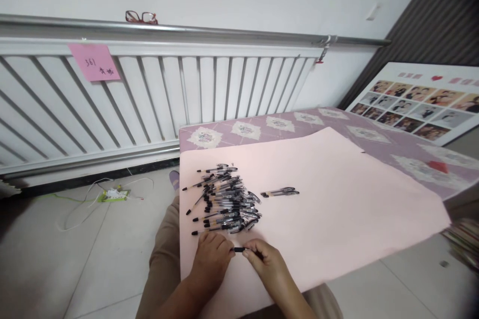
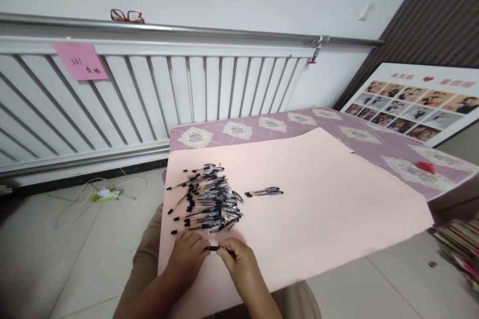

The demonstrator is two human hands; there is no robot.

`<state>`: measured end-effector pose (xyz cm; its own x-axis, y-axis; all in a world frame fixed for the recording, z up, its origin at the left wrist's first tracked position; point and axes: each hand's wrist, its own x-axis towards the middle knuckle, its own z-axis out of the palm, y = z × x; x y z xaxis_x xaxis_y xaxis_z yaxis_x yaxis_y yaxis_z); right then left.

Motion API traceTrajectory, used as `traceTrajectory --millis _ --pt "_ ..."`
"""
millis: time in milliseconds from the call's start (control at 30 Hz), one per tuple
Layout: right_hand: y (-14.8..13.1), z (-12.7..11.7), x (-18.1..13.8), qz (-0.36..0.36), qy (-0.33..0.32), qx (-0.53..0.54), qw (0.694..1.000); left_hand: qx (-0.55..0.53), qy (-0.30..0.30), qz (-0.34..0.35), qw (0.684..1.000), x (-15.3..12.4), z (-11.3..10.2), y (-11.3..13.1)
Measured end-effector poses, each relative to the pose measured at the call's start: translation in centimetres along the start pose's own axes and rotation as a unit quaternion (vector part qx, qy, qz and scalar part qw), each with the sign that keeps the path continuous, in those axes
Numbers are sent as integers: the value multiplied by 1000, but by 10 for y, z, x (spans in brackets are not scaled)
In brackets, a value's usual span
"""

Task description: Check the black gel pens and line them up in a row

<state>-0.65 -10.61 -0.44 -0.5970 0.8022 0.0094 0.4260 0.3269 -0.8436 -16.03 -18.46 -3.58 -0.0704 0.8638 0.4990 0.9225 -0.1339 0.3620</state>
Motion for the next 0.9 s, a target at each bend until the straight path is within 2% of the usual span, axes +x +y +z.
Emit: traceTrajectory --millis 200,400,533,767,900 --pt "-6 -3 1 -5 -22 -21 1000 -19 10 3 1000 -1 -2 0" --pt "-9 2 0 8 -13 28 1000 -21 22 11 999 0 -2 0" --pt "-9 2 1 0 -18 13 1000 -13 29 11 999 1 -2 1" --pt "-2 -3 3 -12 -18 -10 1000 17 -13 -6 1000 0 3 -1" --pt "-4 -1 4 -26 -20 -23 999 10 6 -5 1000 -2 5 -2"
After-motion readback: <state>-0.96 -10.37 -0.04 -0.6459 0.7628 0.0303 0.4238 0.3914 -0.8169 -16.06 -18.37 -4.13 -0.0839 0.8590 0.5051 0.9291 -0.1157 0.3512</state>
